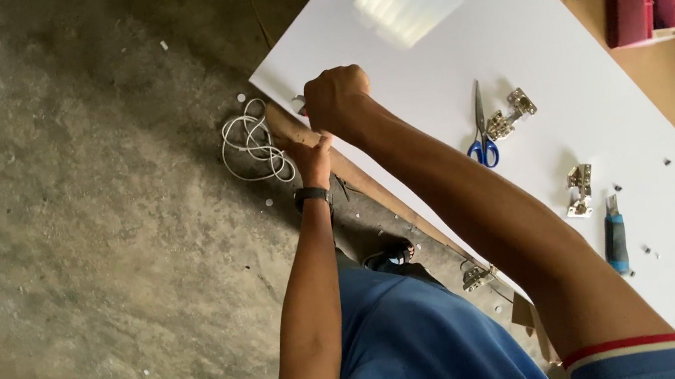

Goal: The recorder sorts and organizes cabinet hinges on a workspace.

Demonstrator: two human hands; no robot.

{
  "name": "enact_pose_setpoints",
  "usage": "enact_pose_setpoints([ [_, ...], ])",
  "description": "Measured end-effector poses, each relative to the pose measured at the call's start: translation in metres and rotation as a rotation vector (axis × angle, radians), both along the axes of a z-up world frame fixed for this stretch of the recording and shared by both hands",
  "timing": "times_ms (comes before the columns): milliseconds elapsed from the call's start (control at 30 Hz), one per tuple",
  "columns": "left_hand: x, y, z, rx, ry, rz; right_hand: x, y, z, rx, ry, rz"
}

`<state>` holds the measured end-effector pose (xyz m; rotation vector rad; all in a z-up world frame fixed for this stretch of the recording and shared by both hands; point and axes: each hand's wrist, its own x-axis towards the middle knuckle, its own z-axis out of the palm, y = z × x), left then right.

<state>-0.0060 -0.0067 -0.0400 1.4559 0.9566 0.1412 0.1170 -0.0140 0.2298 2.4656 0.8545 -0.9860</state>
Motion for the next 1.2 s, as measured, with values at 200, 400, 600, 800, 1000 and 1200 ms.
enact_pose_setpoints([
  [200,0.000,0.002,0.073,0.340,0.159,-0.169,0.005,-0.093,0.006,0.447,0.028,-0.426],
  [400,0.007,0.024,0.106,0.757,0.102,-0.252,-0.075,-0.278,-0.050,1.045,-0.339,-1.104],
  [600,0.031,0.070,0.017,0.947,-0.304,-0.179,-0.194,-0.418,-0.076,0.817,-0.779,-1.773],
  [800,0.034,0.055,0.052,0.720,-0.132,-0.168,-0.308,-0.514,-0.120,0.512,-0.857,-1.947],
  [1000,0.021,0.063,0.034,1.007,-0.219,-0.146,-0.347,-0.566,-0.131,0.433,-0.880,-1.657],
  [1200,-0.040,-0.093,0.075,0.832,0.075,-0.222,-0.338,-0.635,-0.162,0.509,-0.841,-1.319],
])
